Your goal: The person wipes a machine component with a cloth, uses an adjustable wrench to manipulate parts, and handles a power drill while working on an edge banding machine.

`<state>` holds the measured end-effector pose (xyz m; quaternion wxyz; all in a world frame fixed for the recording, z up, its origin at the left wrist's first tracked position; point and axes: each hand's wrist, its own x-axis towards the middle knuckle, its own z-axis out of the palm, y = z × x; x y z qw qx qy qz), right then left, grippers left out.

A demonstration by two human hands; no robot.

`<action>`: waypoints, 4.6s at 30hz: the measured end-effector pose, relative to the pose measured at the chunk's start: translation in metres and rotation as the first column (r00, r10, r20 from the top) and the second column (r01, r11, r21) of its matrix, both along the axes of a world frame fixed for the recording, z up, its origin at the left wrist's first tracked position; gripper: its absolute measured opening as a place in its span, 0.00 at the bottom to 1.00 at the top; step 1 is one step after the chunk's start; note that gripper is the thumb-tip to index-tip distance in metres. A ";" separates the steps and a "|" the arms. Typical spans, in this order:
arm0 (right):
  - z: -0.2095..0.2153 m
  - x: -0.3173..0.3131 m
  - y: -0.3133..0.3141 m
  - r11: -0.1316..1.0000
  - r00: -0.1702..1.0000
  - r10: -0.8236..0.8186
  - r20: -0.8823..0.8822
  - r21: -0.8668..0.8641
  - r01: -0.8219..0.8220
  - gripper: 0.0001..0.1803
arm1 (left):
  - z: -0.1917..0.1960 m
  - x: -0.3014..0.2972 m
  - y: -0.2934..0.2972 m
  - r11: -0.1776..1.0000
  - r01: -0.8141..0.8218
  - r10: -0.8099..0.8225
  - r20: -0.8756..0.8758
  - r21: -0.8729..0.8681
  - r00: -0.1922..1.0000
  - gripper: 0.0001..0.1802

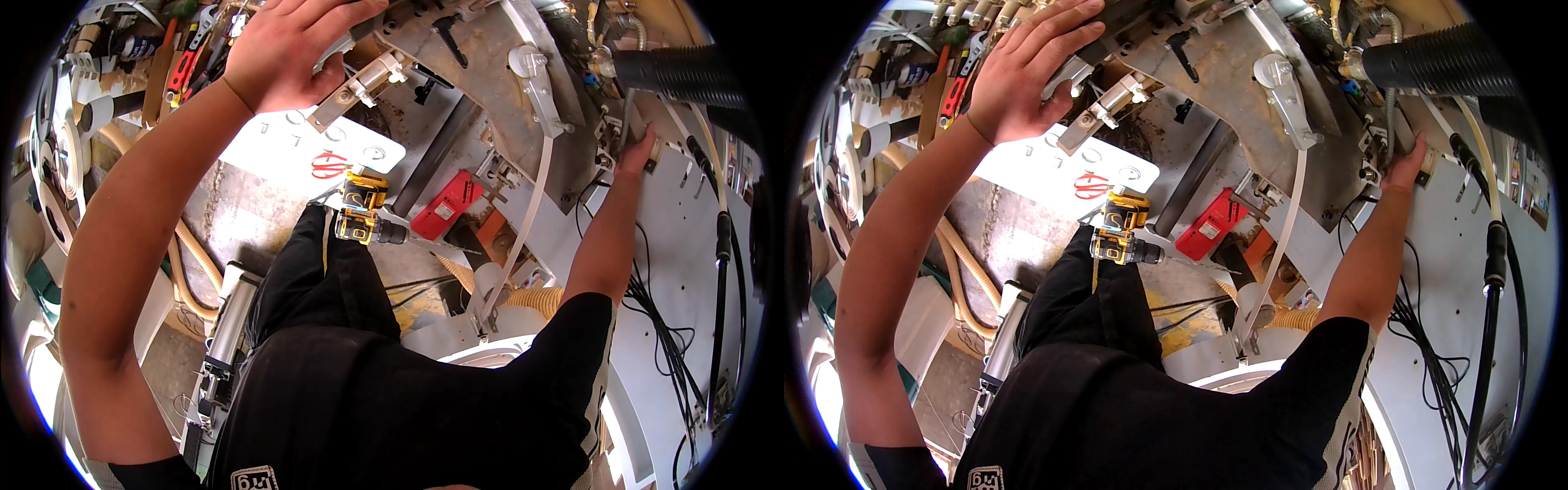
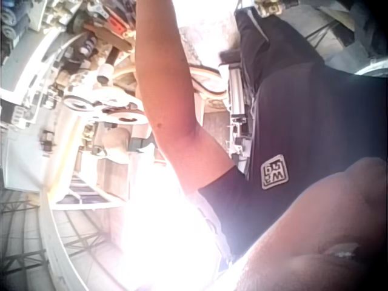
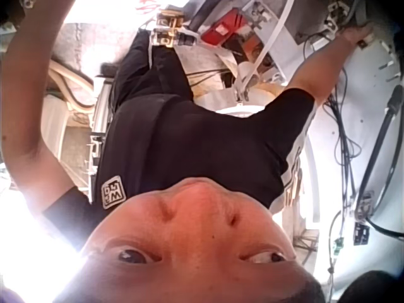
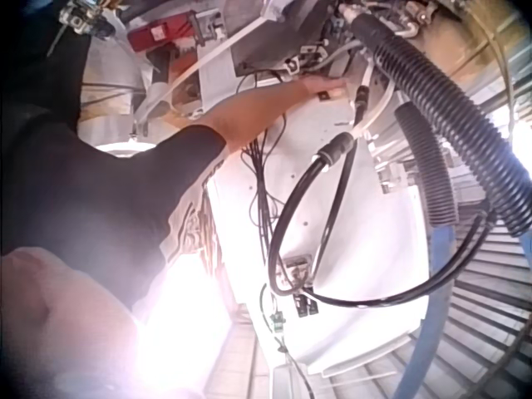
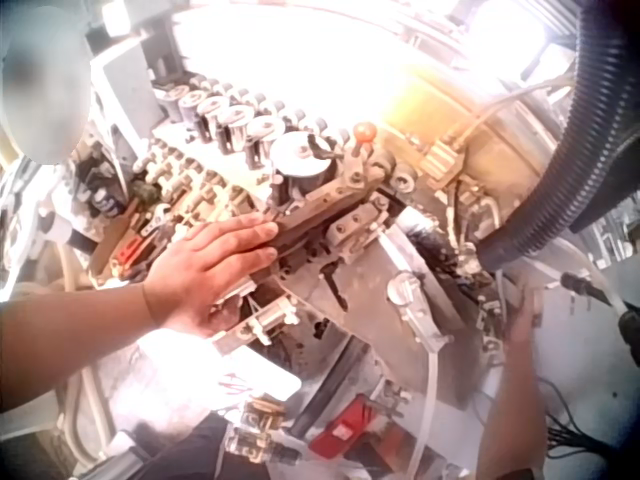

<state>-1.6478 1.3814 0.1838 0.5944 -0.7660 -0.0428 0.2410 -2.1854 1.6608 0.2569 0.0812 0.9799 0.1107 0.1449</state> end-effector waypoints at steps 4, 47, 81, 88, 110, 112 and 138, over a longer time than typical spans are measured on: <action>0.004 -0.010 0.004 0.999 0.999 0.026 0.036 0.033 -0.027 0.35 | 0.001 0.000 -0.001 1.000 -0.010 0.010 -0.015 0.001 1.000 0.43; 0.001 -0.004 -0.001 0.998 0.998 0.029 0.053 0.048 -0.032 0.36 | 0.000 0.002 -0.003 1.000 -0.020 0.021 -0.019 0.019 1.000 0.42; -0.002 0.010 -0.006 0.986 0.993 -0.018 0.121 -0.164 0.038 0.49 | -0.001 0.000 0.000 0.996 -0.006 0.010 0.050 -0.085 0.999 0.42; 0.007 -0.014 0.007 0.995 0.995 0.024 0.094 -0.094 -0.015 0.41 | -0.002 -0.004 0.000 0.993 -0.072 0.075 0.032 -0.098 0.997 0.41; -0.002 -0.001 0.001 0.998 0.999 0.017 0.048 -0.066 -0.014 0.41 | -0.005 0.020 -0.007 0.819 -0.532 0.497 -0.198 -0.214 0.845 0.48; -0.005 0.002 -0.001 0.997 0.998 -0.008 0.065 -0.077 0.013 0.40 | -0.005 0.020 -0.008 0.827 -0.527 0.492 -0.198 -0.198 0.847 0.50; -0.006 0.005 0.002 0.999 0.998 0.040 0.047 -0.005 -0.040 0.40 | -0.003 0.017 -0.004 0.827 -0.501 0.475 -0.161 -0.255 0.865 0.48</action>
